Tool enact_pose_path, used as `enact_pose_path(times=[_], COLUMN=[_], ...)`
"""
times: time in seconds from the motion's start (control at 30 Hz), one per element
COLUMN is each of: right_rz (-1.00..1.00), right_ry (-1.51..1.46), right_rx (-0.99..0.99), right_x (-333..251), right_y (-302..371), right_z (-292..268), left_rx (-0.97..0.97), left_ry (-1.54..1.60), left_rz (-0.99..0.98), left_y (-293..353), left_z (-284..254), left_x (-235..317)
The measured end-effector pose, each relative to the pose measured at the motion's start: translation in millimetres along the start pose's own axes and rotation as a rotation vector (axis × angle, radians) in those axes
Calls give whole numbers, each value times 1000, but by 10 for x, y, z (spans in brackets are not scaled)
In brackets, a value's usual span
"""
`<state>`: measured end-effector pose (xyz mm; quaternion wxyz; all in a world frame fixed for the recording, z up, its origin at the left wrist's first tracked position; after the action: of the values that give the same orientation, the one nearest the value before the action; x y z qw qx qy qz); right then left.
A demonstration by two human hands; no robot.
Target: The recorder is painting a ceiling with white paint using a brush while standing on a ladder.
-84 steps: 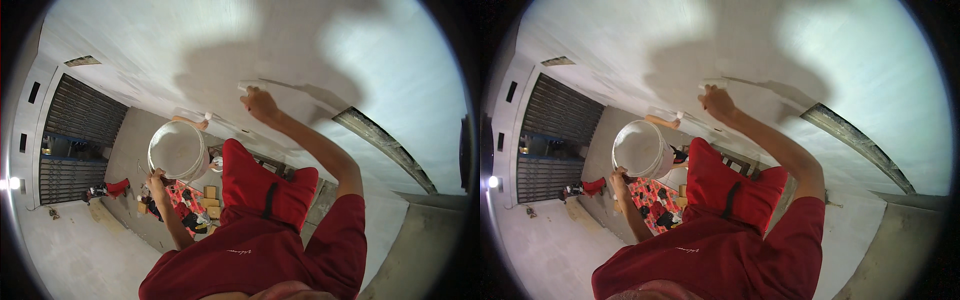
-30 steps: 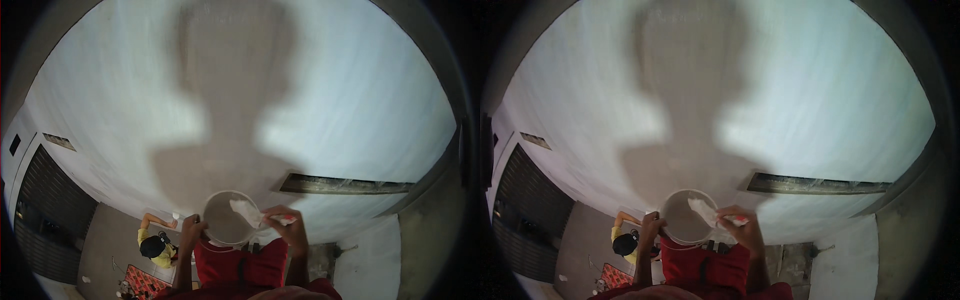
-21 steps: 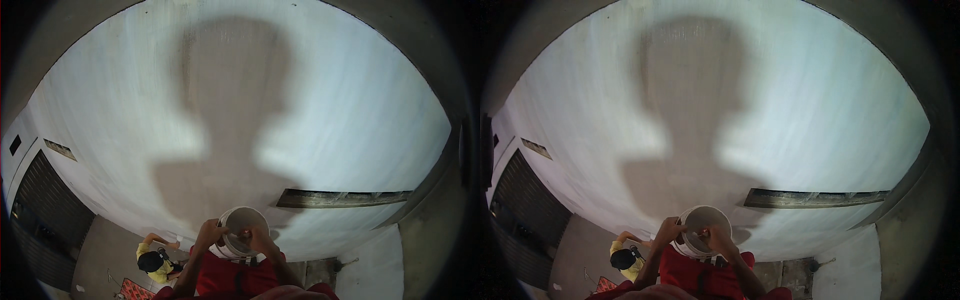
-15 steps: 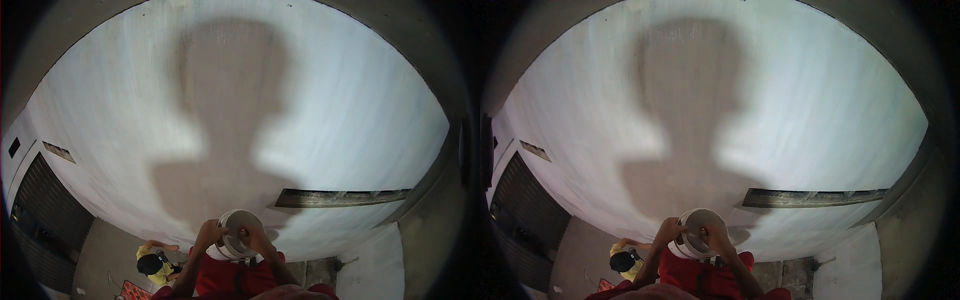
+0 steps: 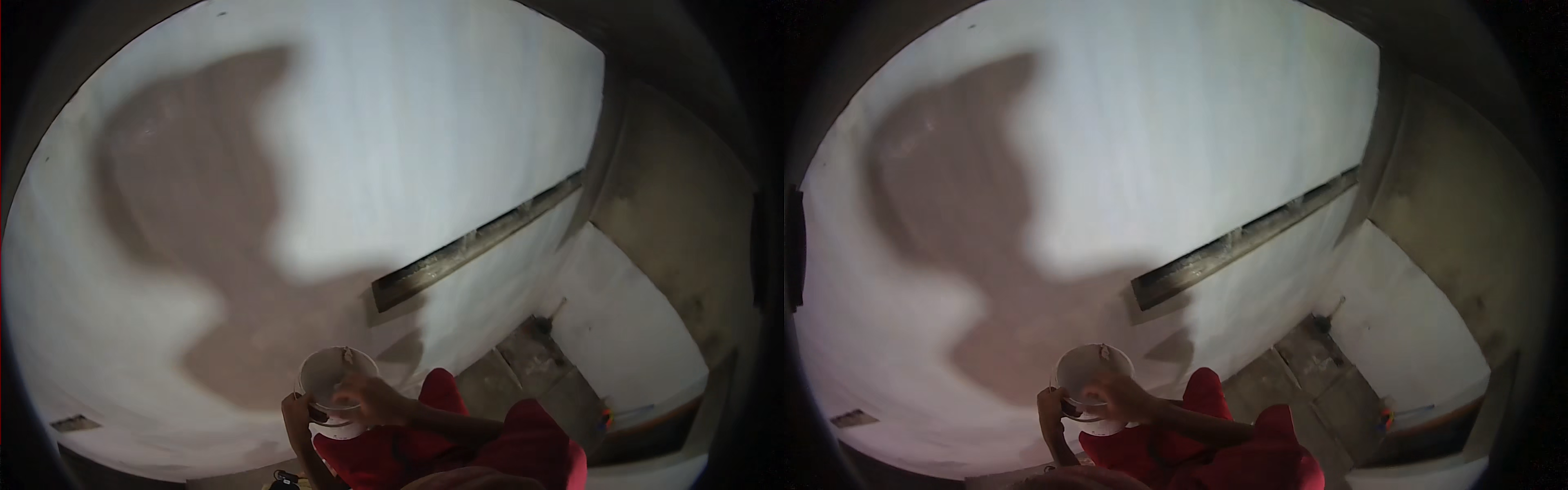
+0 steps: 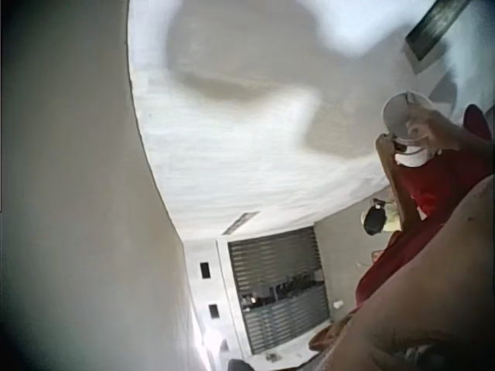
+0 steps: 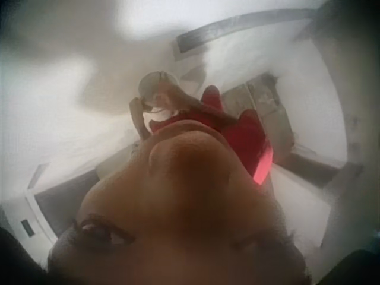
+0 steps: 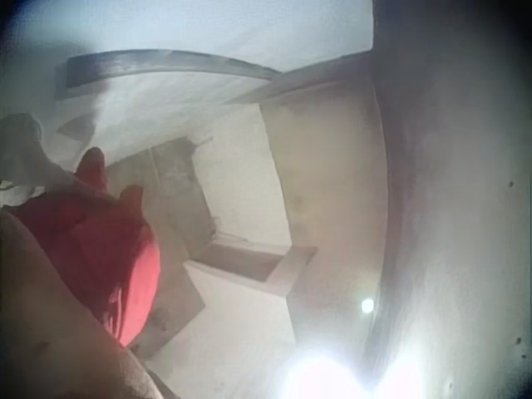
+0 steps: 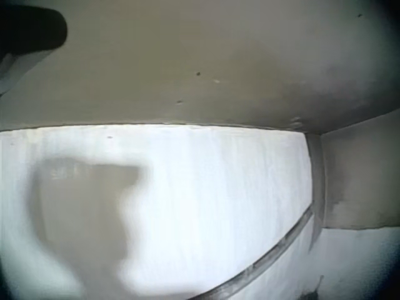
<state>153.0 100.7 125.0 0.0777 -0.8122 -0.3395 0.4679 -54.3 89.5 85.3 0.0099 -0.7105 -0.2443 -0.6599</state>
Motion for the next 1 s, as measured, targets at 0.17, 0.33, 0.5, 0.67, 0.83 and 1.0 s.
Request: enact_pose_path(times=[0.17, 0.33, 0.5, 0.67, 0.83, 1.0], right_rz=[-45, 2, 100, 97, 69, 128], right_ry=[23, 79, 101, 104, -21, -87], right_rx=[-115, -85, -90, -29, 95, 156], right_x=[53, 115, 74, 20, 78, 127], right_y=[217, 203, 118, -62, -205, -248], right_z=[495, 606, 605, 403, 171, 37], left_rx=[-19, -62, 17, -187, -314, -303], left_ry=[-83, -224, -172, -685, -404, -425], left_rz=[132, 273, 118, 677, 468, 119], left_y=[-189, -328, -320, -625, -690, -95], left_z=[-32, 100, 284, 268, 376, 455], left_x=[-284, -305, -91, -182, -40, 701])
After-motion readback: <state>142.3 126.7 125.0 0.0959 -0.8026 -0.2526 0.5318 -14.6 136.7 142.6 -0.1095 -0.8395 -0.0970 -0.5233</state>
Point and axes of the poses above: each hand's wrist, its own y-axis away from the middle knuckle, its own z-axis out of the palm, x = y × z, the point moved 1 cm from there along -y, towards the middle knuckle, and after that the axes turned 2 degrees about z, right-handed, at the moved point
